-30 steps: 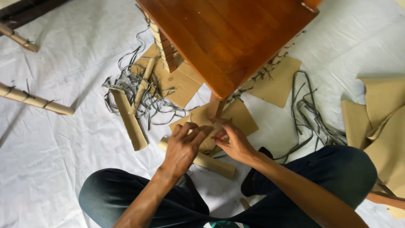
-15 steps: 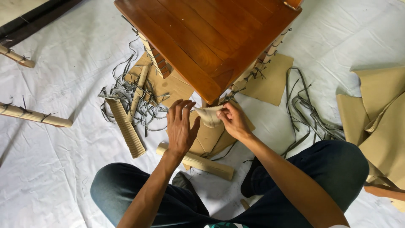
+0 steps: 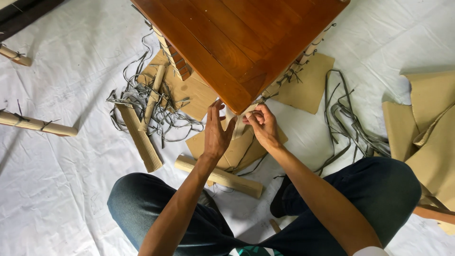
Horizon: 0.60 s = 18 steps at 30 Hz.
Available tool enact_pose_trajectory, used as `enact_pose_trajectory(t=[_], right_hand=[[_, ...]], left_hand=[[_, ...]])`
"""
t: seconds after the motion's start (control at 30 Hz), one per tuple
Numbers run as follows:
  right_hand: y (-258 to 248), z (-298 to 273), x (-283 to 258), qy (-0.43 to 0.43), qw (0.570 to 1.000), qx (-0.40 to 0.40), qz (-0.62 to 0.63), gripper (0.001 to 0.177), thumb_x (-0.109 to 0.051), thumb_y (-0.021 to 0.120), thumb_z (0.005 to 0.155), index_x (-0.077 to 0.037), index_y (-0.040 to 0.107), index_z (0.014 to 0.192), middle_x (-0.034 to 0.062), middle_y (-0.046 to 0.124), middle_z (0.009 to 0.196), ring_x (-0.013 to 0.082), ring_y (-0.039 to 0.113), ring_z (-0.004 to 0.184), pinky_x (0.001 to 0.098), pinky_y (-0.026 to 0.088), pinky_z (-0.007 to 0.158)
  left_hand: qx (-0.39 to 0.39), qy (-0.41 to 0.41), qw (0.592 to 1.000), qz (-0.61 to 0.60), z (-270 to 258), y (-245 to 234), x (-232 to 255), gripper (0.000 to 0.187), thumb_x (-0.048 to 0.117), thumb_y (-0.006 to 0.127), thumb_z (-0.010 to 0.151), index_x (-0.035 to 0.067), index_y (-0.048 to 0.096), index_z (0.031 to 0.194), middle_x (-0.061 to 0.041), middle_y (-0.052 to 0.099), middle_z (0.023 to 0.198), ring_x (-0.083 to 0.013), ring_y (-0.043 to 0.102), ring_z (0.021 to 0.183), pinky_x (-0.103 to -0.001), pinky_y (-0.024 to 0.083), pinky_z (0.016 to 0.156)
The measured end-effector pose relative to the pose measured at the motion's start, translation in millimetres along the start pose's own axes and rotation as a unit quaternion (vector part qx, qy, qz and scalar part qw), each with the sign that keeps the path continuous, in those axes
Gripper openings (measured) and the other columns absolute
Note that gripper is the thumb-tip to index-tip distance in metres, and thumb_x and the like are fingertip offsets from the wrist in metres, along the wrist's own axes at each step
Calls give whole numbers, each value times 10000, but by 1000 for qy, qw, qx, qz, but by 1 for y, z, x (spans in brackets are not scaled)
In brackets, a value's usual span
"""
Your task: Wrapping wooden furniture legs and frames with protective cardboard and plastic ties.
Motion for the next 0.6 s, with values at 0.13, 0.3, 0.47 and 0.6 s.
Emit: enact_pose_trajectory(t=[0.13,0.3,0.47,0.6], right_hand=[[9,-5,-14,-28,999,16,-40,274,-74,655,1014,36,466,1179,174,681,913,216,739,839,366,638,847],[6,-9,-2,-36,993,40,-107,372,-107,704,991,-7,472,1264,168,628,1079,186,721,930,354,621,874],[16,-14,-20,-48,989,61,-124,436,-46,727,955,-23,482,1315,127,595,1090,143,676,879,227,597,796],[14,-12,-16,-81,977,75,-184,324,-77,713,983,-35,549,1260,146,575,1103,220,702,934,272,604,791]], left_hand=[[13,-1,1000,-12,3,2,2,612,65,713,949,26,403,1475,-191,519,1334,-386,592,1244,-417,625,911],[14,-15,1000,-18,-3,12,-5,658,40,716,934,17,377,1497,-213,507,1345,-406,563,1282,-427,619,935],[13,-28,999,-15,-5,17,-10,632,29,706,942,18,389,1488,-214,484,1365,-405,546,1303,-419,604,980],[9,-36,999,-13,-4,19,-17,615,48,704,947,37,403,1483,-208,497,1354,-405,562,1291,-419,603,989]])
Point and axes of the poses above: each hand's wrist, its own z-axis towards the middle knuckle, its own y-axis out of the palm, x = y × z, the point moved 5 cm from there along z, towards the middle knuckle
